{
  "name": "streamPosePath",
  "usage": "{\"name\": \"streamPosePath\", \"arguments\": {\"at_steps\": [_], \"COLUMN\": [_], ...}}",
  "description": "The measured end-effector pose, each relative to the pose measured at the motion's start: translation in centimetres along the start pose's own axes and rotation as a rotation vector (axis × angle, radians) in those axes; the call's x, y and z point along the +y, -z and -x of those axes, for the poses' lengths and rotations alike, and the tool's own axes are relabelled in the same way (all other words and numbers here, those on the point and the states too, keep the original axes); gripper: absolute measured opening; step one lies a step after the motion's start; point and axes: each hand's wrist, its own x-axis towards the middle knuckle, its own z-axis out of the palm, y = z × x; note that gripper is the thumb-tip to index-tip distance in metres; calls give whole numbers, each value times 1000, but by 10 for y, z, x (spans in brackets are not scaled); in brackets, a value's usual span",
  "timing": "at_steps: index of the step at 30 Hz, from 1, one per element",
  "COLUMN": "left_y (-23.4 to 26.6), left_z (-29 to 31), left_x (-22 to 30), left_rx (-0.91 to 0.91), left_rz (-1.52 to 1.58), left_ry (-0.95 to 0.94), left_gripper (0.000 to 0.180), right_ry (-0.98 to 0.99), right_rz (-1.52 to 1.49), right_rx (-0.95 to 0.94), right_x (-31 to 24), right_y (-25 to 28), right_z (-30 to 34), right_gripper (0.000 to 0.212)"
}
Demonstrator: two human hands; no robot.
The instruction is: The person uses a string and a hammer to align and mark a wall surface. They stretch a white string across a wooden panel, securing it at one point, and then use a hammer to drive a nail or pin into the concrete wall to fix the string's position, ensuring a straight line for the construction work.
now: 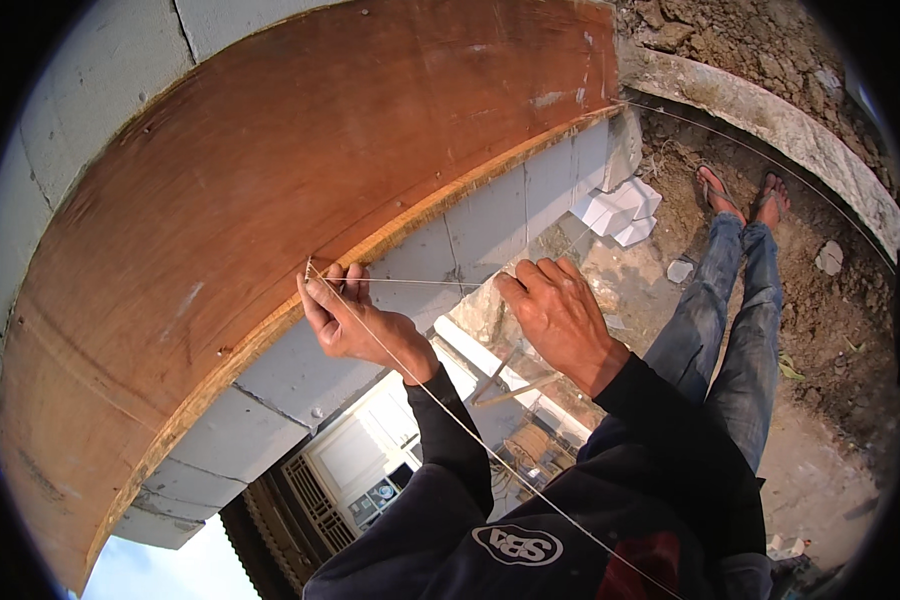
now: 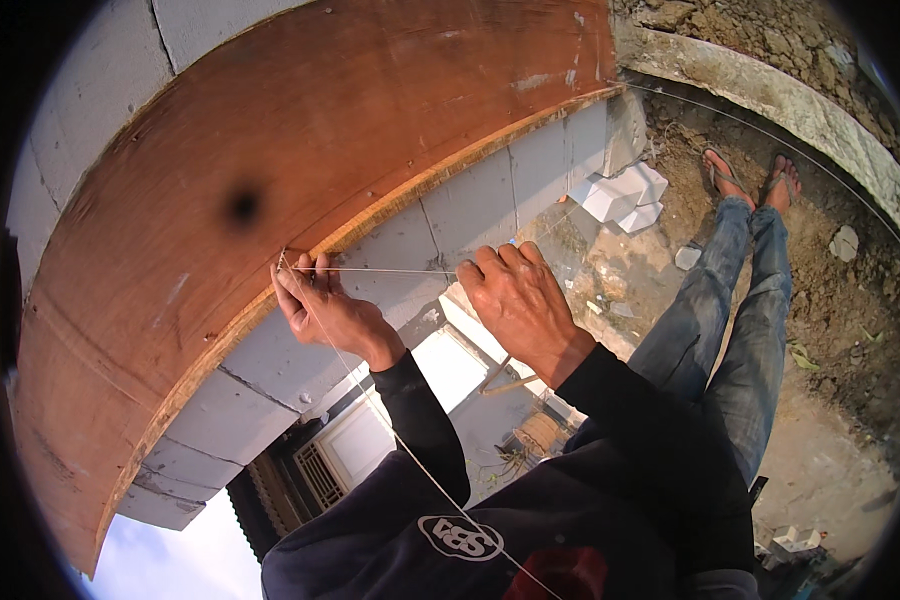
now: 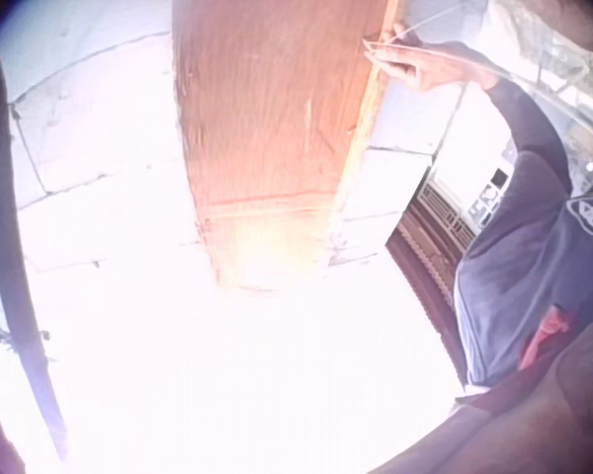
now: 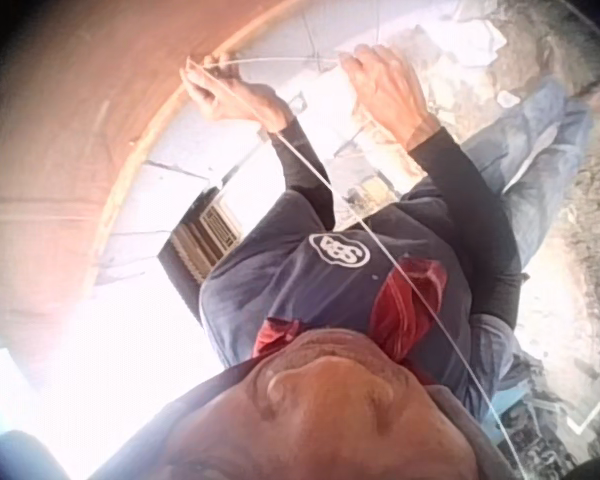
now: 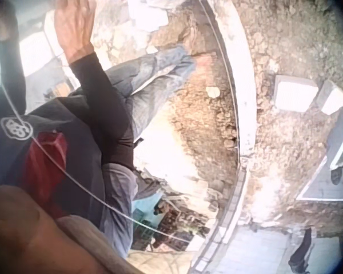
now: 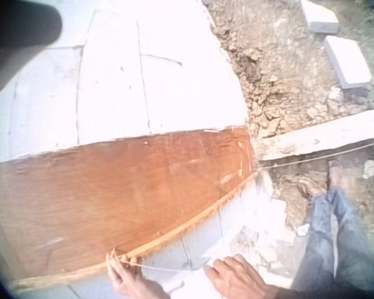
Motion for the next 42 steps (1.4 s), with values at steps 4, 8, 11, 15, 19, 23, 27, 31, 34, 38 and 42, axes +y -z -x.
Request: {"name": "streamPosePath", "arguments": {"at_steps": [4, 8, 11, 15, 19, 23, 27, 31, 34, 38, 42], "left_y": [7, -7, -3, 12, 9, 7, 25, 51, 42, 38, 6], "left_z": [-2, 7, 4, -19, -20, -32, -65, -75, -58, -72, -68], "left_x": [-1, 11, 17, 15, 36, 30, 4, -60, -50, -83, -76], "left_rx": [-94, 55, 24, 71, 86, -13, -10, -512, -680, -581, -430], "left_rz": [132, 301, 466, 501, 545, 701, 993, 649, 368, 124, 655], "left_ry": [54, 208, 427, 670, 863, 992, 1196, 554, 230, 39, 465], "left_gripper": [30, 25, 26, 10, 15, 17, 15, 8, 25, 64, 36], "right_ry": [-47, -74, -73, -156, -413, -867, -1274, -1492, -1568, -1567, -1456], "right_rz": [11, 49, 36, -66, 38, 152, 433, 578, 392, 184, -3], "right_rx": [-12, 22, 17, -14, 94, 162, 228, 342, 550, 711, 689], "right_x": [21, 32, 42, 62, 112, 162, 197, 212, 170, 173, 169], "right_y": [-1, 6, 10, 31, 77, 140, 192, 182, 157, 102, 69], "right_z": [13, 21, 30, 61, 126, 234, 382, 533, 556, 567, 576], "right_gripper": [15, 17, 20, 27, 31, 33, 37, 40, 35, 28, 35]}}
